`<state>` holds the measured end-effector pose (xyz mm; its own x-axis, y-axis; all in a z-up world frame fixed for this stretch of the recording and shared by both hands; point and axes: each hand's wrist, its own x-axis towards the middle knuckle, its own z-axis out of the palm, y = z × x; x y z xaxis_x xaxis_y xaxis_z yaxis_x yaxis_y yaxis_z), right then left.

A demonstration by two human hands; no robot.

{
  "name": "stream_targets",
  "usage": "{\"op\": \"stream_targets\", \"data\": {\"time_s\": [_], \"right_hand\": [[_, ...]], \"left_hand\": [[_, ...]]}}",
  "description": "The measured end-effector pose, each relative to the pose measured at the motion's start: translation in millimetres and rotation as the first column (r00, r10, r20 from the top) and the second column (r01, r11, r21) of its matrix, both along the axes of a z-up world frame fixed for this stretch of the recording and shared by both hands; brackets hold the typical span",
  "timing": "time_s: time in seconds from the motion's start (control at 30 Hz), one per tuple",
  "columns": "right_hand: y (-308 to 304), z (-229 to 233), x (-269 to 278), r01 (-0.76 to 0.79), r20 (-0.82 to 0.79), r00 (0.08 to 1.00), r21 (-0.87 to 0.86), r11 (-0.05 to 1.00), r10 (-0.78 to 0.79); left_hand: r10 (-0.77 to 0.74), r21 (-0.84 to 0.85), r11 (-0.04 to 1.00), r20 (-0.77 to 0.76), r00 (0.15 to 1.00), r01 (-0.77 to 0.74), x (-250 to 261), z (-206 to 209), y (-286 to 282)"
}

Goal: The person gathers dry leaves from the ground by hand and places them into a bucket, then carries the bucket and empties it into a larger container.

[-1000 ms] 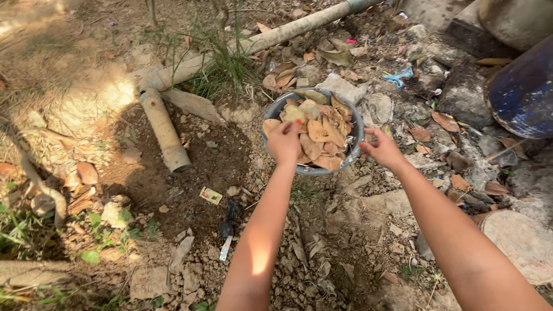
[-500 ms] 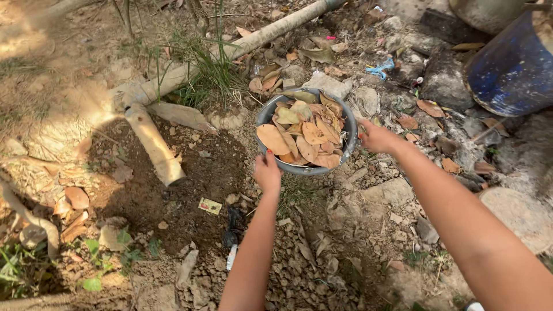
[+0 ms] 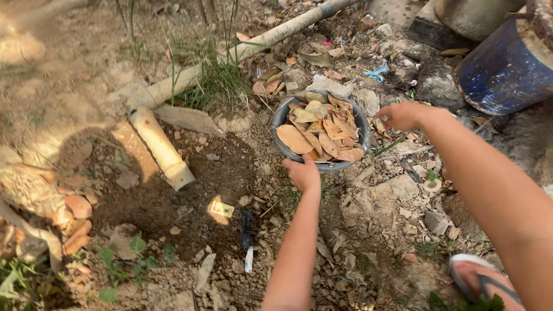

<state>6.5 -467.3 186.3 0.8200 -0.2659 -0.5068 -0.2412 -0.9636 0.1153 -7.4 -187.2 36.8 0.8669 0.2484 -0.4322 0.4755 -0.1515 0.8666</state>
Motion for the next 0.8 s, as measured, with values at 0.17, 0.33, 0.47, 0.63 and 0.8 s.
{"op": "stream_targets", "data": {"time_s": [0.17, 0.33, 0.47, 0.63, 0.8], "right_hand": [[-29, 40, 30, -0.074, -0.045, 0.997, -0.1, 0.992, 0.07], [-68, 84, 56, -0.114, 0.005, 0.993, -0.234, 0.966, 0.118], [-143, 69, 63, -0.21, 0.169, 0.96, -0.1, 0.973, 0.224], [-244, -30, 63, -0.151, 0.422, 0.906, 0.262, 0.953, 0.028], [-283, -152, 63, -0.226, 0.219, 0.956, 0.134, 0.965, 0.193]], "left_hand": [[0.062, -0.351, 0.934, -0.02, 0.998, -0.065, 10, -20, 3], [0.091, -0.274, 0.96, 0.101, 0.991, -0.06, 23, -50, -6], [0.087, -0.18, 0.982, 0.184, 0.979, -0.053, 16, -70, -7], [0.181, -0.316, 0.94, 0.145, 0.973, -0.127, 2, -50, -35], [0.298, -0.226, 0.935, 0.085, 0.951, -0.273, -2, -27, -82]]}}
